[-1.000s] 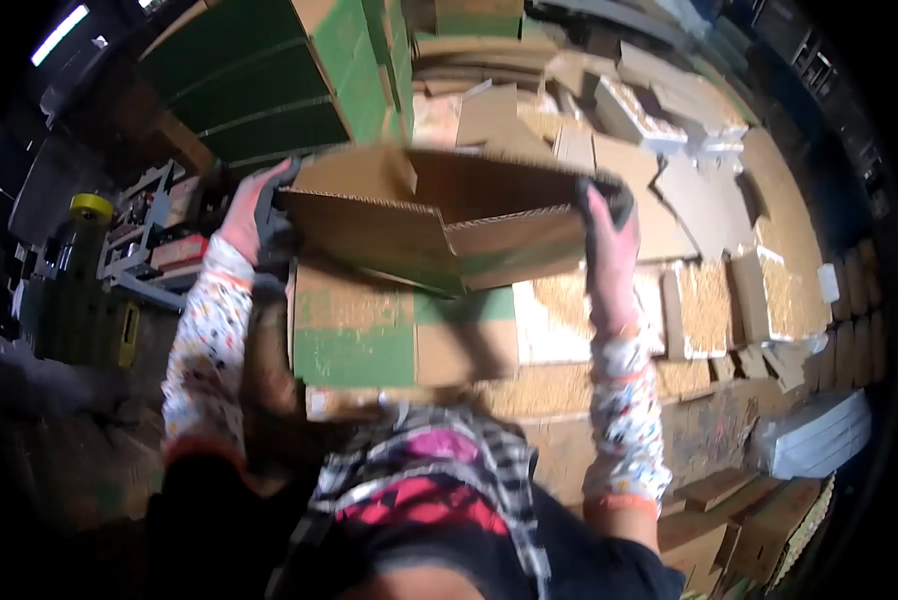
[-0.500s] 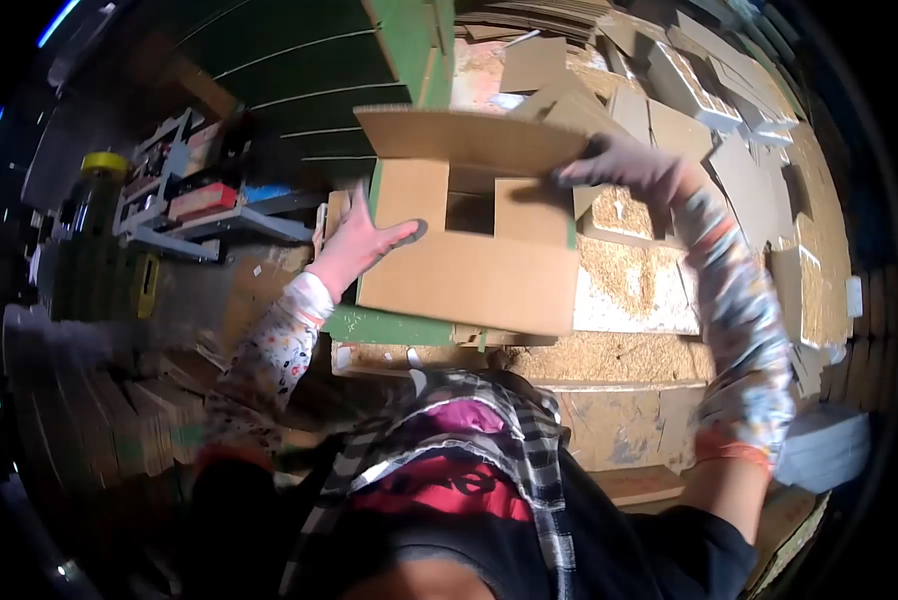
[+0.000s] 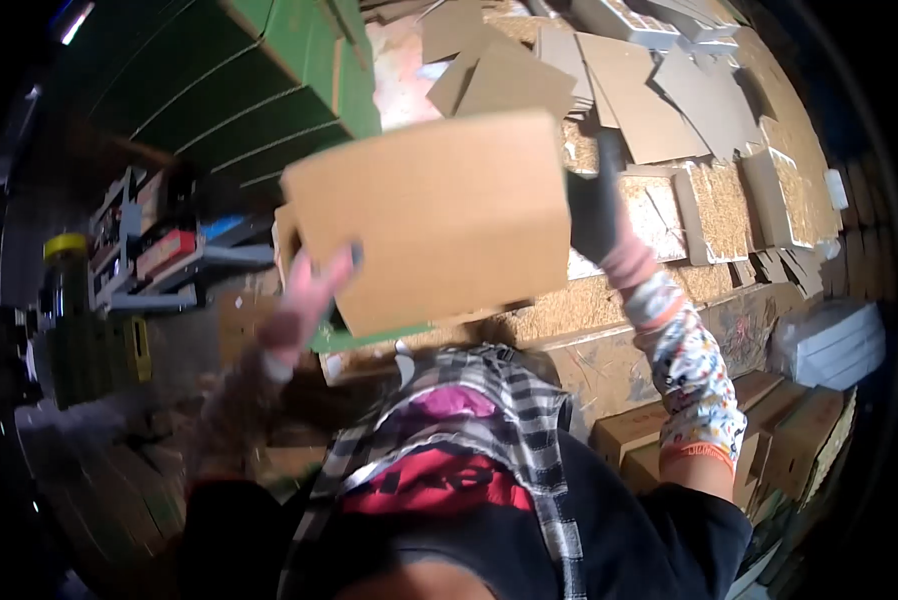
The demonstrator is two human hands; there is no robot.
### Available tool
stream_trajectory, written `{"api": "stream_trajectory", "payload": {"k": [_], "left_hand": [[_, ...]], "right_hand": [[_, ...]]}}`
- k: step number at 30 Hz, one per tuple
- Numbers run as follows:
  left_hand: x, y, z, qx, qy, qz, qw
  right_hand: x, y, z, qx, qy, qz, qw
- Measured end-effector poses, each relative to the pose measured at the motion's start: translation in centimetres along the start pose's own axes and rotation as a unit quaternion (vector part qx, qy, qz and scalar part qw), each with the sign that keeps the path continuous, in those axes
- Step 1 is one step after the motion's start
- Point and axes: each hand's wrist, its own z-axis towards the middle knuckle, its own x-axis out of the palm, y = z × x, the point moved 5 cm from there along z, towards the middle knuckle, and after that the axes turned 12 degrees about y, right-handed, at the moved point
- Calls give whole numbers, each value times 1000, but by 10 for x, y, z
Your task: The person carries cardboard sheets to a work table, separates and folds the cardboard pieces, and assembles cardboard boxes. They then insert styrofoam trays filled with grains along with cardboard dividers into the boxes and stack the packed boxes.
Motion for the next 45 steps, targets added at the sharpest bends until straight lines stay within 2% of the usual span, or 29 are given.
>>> {"api": "stream_trajectory", "payload": {"k": [1, 2, 3, 4, 5, 6, 8, 10, 12, 14, 15, 17, 18, 20, 22, 24, 25, 27, 28, 30, 33, 35, 37, 38, 39, 40, 42, 44, 45], "left_hand": [[3, 4, -16, 186, -25, 219, 957], [1, 25, -15, 234, -42, 455, 858], [-2, 46, -17, 285, -106, 648, 698], [-29, 82, -17, 217, -45, 758, 613], [-45, 76, -21, 221, -75, 701, 674], [-57, 64, -10, 230, -100, 639, 727], [-51, -5, 6, 218, -206, 134, 945], [-48, -29, 50, 206, -275, 415, 842], [-76, -18, 77, 130, -232, 565, 781], [-86, -28, 85, 68, -200, 539, 816], [-88, -23, 82, 59, -208, 558, 801], [-85, -18, 80, 20, -243, 589, 771], [-83, -17, 80, -9, -266, 599, 755], [-93, -9, 78, -20, -290, 591, 753], [-90, -11, 76, -59, -295, 588, 751], [-99, -7, 76, -62, -312, 608, 728], [-96, -7, 78, -64, -311, 610, 727], [-97, -9, 76, -71, -308, 615, 723], [-95, -11, 77, -71, -301, 614, 726], [-88, -11, 75, -56, -323, 600, 730], [-83, -12, 73, -2, -307, 571, 762], [-82, -18, 75, 117, -319, 401, 851], [-140, 23, 95, 121, -305, 113, 938], [-166, 40, 106, 110, -275, 39, 954], [-173, 50, 121, 125, -214, -62, 967], [-142, 26, 118, 188, -175, 109, 960], [-70, -18, 100, 342, -166, 426, 821], [-67, -10, 116, 322, -257, 95, 906], [-68, -18, 121, 312, -228, 94, 918]], "right_hand": [[-3, 28, 3, 17, 18, 225, 974], [-3, 43, 2, 34, 36, 444, 895], [-4, 20, 7, 93, 33, 268, 958], [-5, -3, 11, 166, 46, 47, 984], [-6, -26, 15, 231, 66, -131, 962], [-7, -53, 26, 86, -66, -388, 915], [20, -21, 43, 107, -42, -289, 950], [22, -50, 51, 30, -26, 15, 999], [-8, -56, 19, 59, -24, 181, 981], [-77, -66, -47, -1, -339, 147, 929], [-123, -80, -96, 111, -395, -65, 910], [-216, -130, -204, 82, -693, -103, 709], [-249, -133, -246, -18, -799, -135, 585], [-321, -163, -328, 29, -843, -107, 527], [-367, -179, -343, 132, -681, -252, 675], [-402, -209, -336, 303, -540, -124, 775], [-404, -217, -336, 305, -526, -73, 790], [-392, -223, -336, 185, -574, -88, 793], [-372, -215, -335, 107, -592, 51, 797], [-326, -186, -326, -72, -621, 327, 708], [-241, -145, -305, -129, -526, 343, 767], [-191, -115, -280, -23, -459, 68, 886], [-148, -45, -224, -12, -335, 88, 938], [-127, -13, -184, -54, -250, 266, 930], [-123, 15, -163, -32, -228, -65, 971], [-113, 38, -140, -29, -178, -391, 903], [-118, 50, -78, -11, -82, -253, 964], [-95, 84, -9, 95, 48, -120, 987], [-67, 104, 19, 109, 61, -89, 988]]}}
